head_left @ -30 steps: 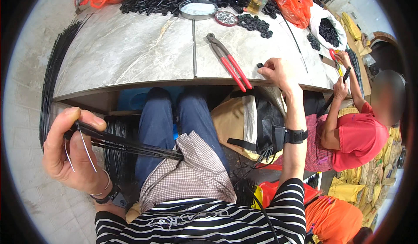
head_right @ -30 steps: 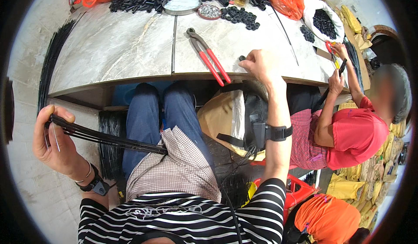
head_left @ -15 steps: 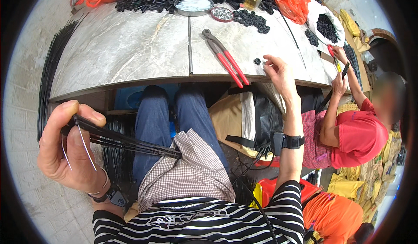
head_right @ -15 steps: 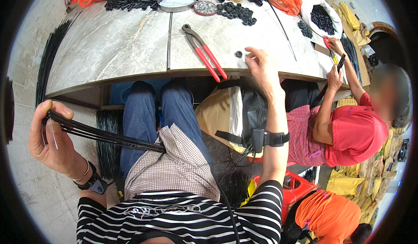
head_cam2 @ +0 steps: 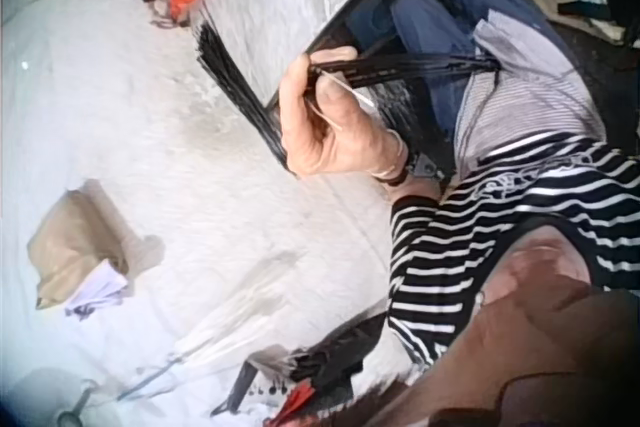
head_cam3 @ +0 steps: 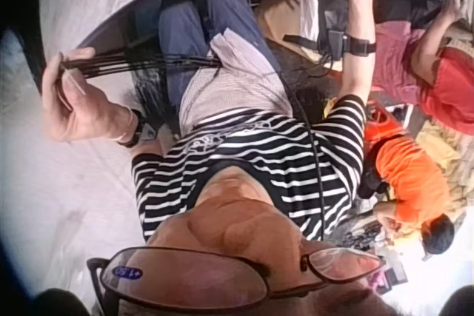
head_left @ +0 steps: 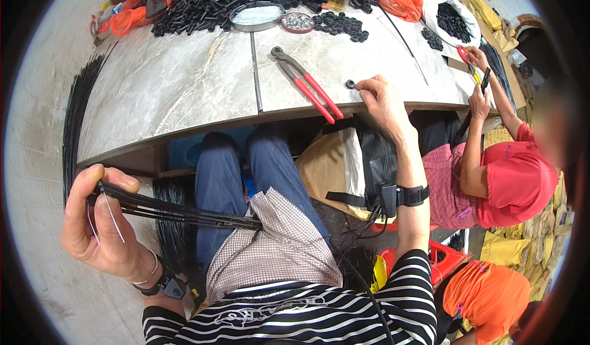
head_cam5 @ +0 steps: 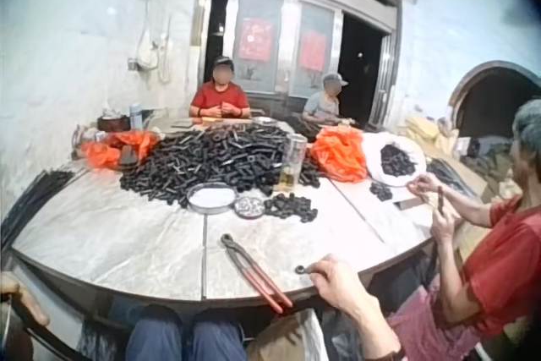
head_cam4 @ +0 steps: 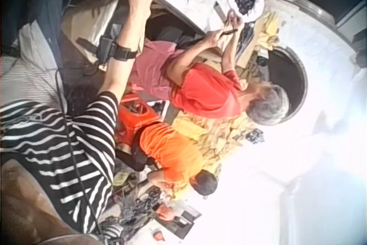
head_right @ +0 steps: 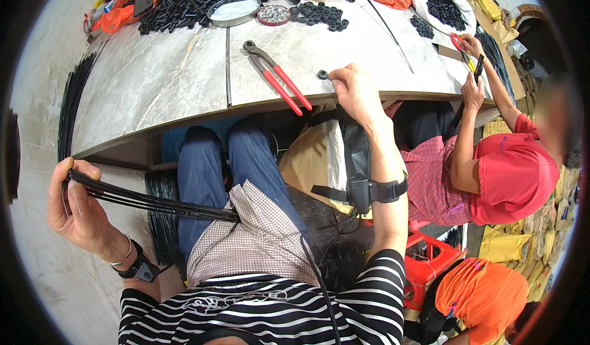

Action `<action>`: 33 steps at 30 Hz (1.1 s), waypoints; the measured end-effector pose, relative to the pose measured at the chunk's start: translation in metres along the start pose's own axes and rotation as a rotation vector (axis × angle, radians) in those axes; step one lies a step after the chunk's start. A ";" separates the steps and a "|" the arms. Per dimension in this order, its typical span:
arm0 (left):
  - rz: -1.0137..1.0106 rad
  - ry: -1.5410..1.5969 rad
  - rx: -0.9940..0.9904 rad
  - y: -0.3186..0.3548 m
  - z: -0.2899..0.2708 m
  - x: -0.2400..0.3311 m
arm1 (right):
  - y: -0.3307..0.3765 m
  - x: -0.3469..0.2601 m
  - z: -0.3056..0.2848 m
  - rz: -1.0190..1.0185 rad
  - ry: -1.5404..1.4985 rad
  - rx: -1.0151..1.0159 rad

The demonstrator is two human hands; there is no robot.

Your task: The recorder is assembling small black umbrella components using pliers and manual dexterity at a shared factory table.

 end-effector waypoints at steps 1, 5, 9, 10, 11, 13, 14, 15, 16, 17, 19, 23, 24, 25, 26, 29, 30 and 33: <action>0.000 0.001 0.005 0.001 0.002 -0.001 | 0.003 0.000 -0.001 0.002 0.013 -0.010; 0.008 0.005 0.017 0.000 0.001 0.002 | 0.003 0.005 0.000 -0.009 -0.023 0.006; 0.007 0.030 -0.006 -0.002 0.007 -0.002 | 0.004 0.010 -0.004 0.069 -0.103 0.052; 0.009 0.023 -0.019 -0.003 0.007 0.000 | 0.001 0.008 -0.001 0.101 -0.119 0.032; 0.012 0.013 -0.031 -0.005 0.006 0.002 | -0.004 0.004 0.002 0.096 -0.129 0.033; 0.008 0.006 -0.003 -0.005 0.006 0.003 | -0.007 -0.001 0.009 0.061 -0.078 0.000; 0.004 -0.003 0.030 -0.004 0.005 0.005 | -0.007 -0.001 0.012 0.049 -0.090 -0.003; -0.033 -0.040 0.042 -0.004 0.005 0.009 | -0.006 0.002 0.015 0.020 -0.086 0.028; -0.023 -0.036 0.012 -0.004 0.010 0.010 | -0.007 0.003 0.019 -0.020 -0.091 0.060; -0.009 -0.045 -0.010 -0.007 0.014 0.008 | -0.006 0.010 0.021 -0.039 -0.025 0.065; -0.066 -0.068 -0.128 -0.014 0.021 0.007 | -0.003 0.009 0.016 -0.006 -0.067 0.042; 0.103 0.037 -0.259 -0.026 0.041 0.014 | -0.010 -0.032 -0.008 0.086 -0.379 -0.007; 0.145 0.050 -0.250 -0.026 0.048 0.013 | -0.013 -0.059 -0.022 0.116 -0.530 -0.038; 0.186 0.061 -0.246 -0.026 0.052 0.014 | -0.018 -0.088 -0.035 0.067 -0.653 -0.050; 0.144 0.033 -0.271 -0.024 0.050 0.013 | -0.021 -0.129 -0.047 0.026 -0.823 -0.073; 0.045 0.072 -0.214 -0.022 0.050 0.011 | -0.013 -0.226 -0.087 -0.179 -0.969 -0.168; 0.052 0.060 -0.207 -0.022 0.049 0.009 | -0.009 -0.249 -0.094 -0.249 -0.929 -0.191; -0.020 0.034 -0.185 -0.017 0.046 0.014 | 0.008 -0.286 -0.101 -0.406 -0.813 -0.140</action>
Point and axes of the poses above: each hand's wrist, its own y-axis away from the middle knuckle, its own z-axis out of the palm, x = y × z, the point moved 4 cm from there along -y, towards the middle knuckle, and after that the axes turned 7 degrees about x, right-handed, at the moved point
